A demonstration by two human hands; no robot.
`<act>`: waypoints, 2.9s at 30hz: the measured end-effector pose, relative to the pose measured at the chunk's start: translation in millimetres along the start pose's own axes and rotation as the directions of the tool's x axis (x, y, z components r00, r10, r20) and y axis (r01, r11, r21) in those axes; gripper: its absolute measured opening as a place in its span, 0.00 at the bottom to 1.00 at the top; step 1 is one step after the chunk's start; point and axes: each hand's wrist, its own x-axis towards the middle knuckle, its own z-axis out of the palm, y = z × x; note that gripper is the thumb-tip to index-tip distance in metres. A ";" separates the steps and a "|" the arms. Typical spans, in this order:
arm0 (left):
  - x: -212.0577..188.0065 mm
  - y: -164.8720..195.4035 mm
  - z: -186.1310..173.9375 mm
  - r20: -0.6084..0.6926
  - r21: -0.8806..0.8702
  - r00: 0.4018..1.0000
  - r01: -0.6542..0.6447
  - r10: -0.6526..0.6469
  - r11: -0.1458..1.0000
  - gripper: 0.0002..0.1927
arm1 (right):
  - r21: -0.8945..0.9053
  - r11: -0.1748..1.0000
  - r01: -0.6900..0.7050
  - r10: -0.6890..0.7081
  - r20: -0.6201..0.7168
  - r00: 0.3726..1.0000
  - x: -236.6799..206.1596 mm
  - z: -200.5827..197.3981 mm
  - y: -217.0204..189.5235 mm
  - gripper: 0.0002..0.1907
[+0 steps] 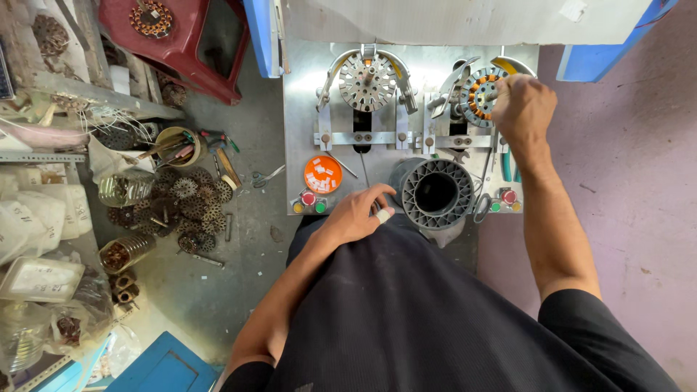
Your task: The person assembles components of an electric motor using a winding machine, manipulating copper coils and metal stators by hand, and using pliers to trim wires.
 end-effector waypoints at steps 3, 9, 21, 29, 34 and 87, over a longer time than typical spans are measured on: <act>3.0 0.7 -0.6 0.044 -0.006 0.999 -0.009 0.010 1.000 0.18 | -0.028 0.999 0.029 -0.028 0.040 0.999 -1.6 -1.9 -2.3 0.18; 25.5 0.6 -12.3 0.049 -0.051 0.998 0.033 -0.031 0.998 0.18 | -0.029 1.000 0.001 0.000 0.020 1.000 1.7 -0.7 0.5 0.22; 158.3 -49.0 59.4 0.239 -0.502 0.964 0.021 0.115 0.864 0.28 | -0.043 0.995 -0.086 0.089 0.057 0.994 6.4 -13.3 -21.0 0.11; 268.4 -11.0 112.2 -0.008 -0.480 0.998 -0.057 0.060 0.875 0.50 | 0.019 0.988 -0.150 0.150 0.000 0.989 6.9 -21.2 -21.5 0.09; 301.5 -8.4 118.0 -0.206 -0.187 0.972 -0.149 0.110 0.971 0.36 | 0.031 0.987 -0.156 0.155 0.031 0.987 10.5 -24.2 -16.8 0.09; 61.5 -9.3 13.2 -0.299 -0.119 0.954 -0.027 -0.010 0.993 0.16 | 0.438 0.857 -0.273 0.255 0.103 0.962 -122.3 -84.3 -177.6 0.06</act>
